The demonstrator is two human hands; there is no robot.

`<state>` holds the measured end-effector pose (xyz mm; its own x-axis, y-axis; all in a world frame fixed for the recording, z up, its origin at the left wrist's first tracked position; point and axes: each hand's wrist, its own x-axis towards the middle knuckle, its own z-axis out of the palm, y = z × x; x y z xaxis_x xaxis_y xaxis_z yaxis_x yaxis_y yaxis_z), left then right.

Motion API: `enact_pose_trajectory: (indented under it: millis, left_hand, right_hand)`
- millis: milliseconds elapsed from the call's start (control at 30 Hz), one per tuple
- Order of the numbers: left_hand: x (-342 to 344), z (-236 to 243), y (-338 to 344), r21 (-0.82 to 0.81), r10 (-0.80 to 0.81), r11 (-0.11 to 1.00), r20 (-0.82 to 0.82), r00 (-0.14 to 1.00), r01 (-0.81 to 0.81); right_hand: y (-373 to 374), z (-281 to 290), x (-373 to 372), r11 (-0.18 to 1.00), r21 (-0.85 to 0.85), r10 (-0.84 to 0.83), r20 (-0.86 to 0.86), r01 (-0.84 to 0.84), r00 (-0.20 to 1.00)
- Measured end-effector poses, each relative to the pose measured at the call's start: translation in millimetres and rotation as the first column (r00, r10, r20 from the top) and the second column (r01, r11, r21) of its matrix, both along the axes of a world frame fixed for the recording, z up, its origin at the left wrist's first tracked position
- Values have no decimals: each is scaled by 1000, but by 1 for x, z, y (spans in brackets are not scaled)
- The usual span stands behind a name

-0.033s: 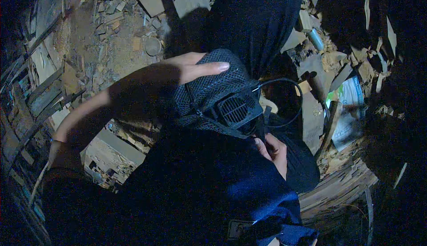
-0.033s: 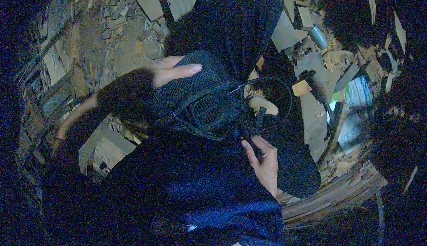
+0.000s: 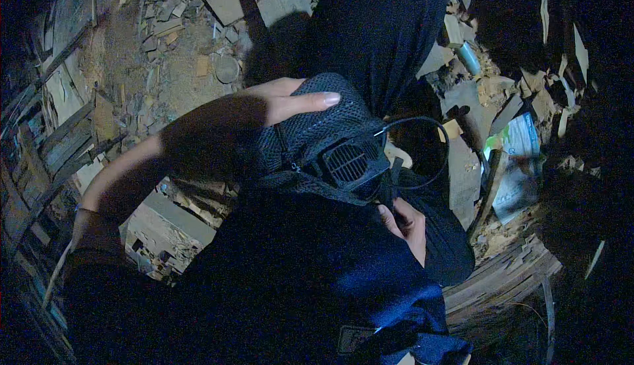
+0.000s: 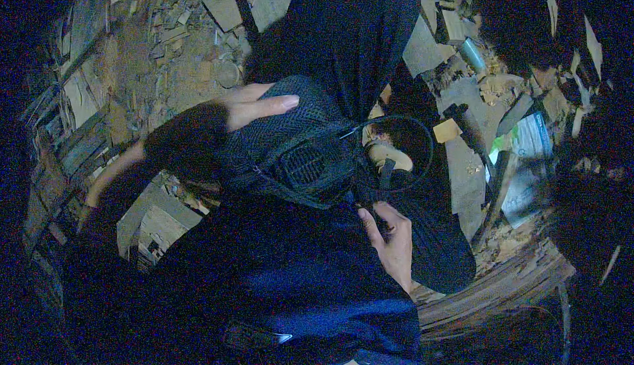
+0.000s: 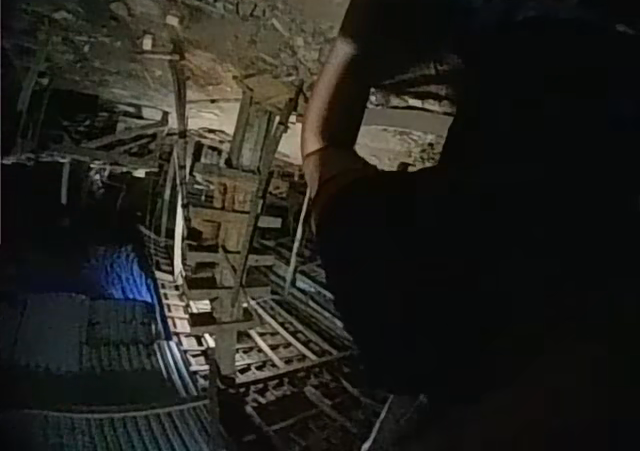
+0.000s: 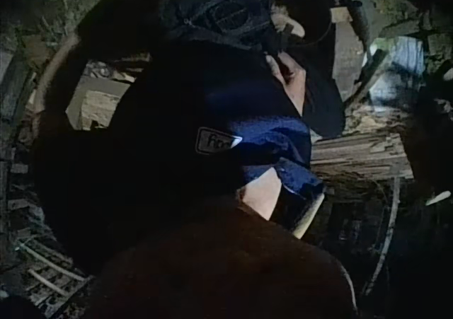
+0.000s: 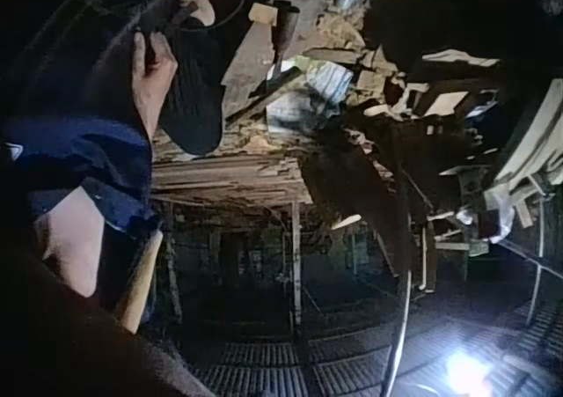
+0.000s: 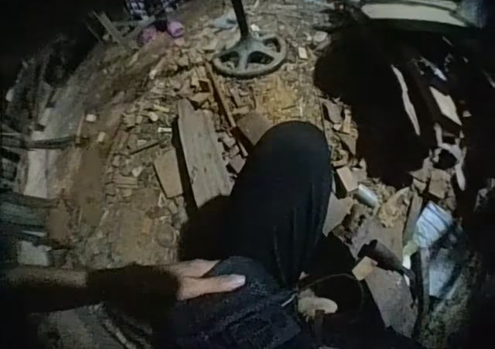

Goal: Manually carving a small piece of wood using a chisel.

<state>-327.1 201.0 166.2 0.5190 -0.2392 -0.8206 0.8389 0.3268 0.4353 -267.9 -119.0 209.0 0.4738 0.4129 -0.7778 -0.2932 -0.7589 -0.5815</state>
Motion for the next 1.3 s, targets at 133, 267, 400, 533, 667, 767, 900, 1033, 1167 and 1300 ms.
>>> enact_pose_trajectory:
  millis: [133,267,400,533,667,767,900,1033,1167,1300]
  left_hand:
    - [1,1,3,-47,-22,999,6,1000,23]
    - [-2,-1,3,-19,-37,999,43,998,38]
    - [2,-2,0,-68,-14,998,-19,1000,13]
    - [4,4,3,80,-108,991,52,993,104]
    - [-7,2,12,5,-81,997,-33,996,82]
    - [2,16,14,-59,-88,994,70,994,93]
    - [-27,-4,24,59,-23,998,-142,990,32]
    - [-87,-30,50,106,-130,982,-199,971,154]
    - [-146,-67,57,-66,142,982,-379,915,-179]
    - [-142,-69,49,20,291,949,-435,852,-314]
  right_hand:
    - [1,4,-9,998,52,-44,139,37,989]
    - [2,3,3,1000,-8,27,-42,-27,999]
    - [2,3,1,1000,2,24,18,-24,1000]
    - [7,3,-19,992,75,-120,251,105,960]
    - [11,7,-10,999,43,-7,184,-1,983]
    - [12,7,-3,999,40,17,260,-29,965]
    - [21,0,11,979,52,187,142,-196,972]
    - [40,-13,13,872,187,362,373,-451,854]
    - [55,-19,13,761,174,471,514,-625,717]
    - [72,-24,15,701,51,537,620,-712,573]
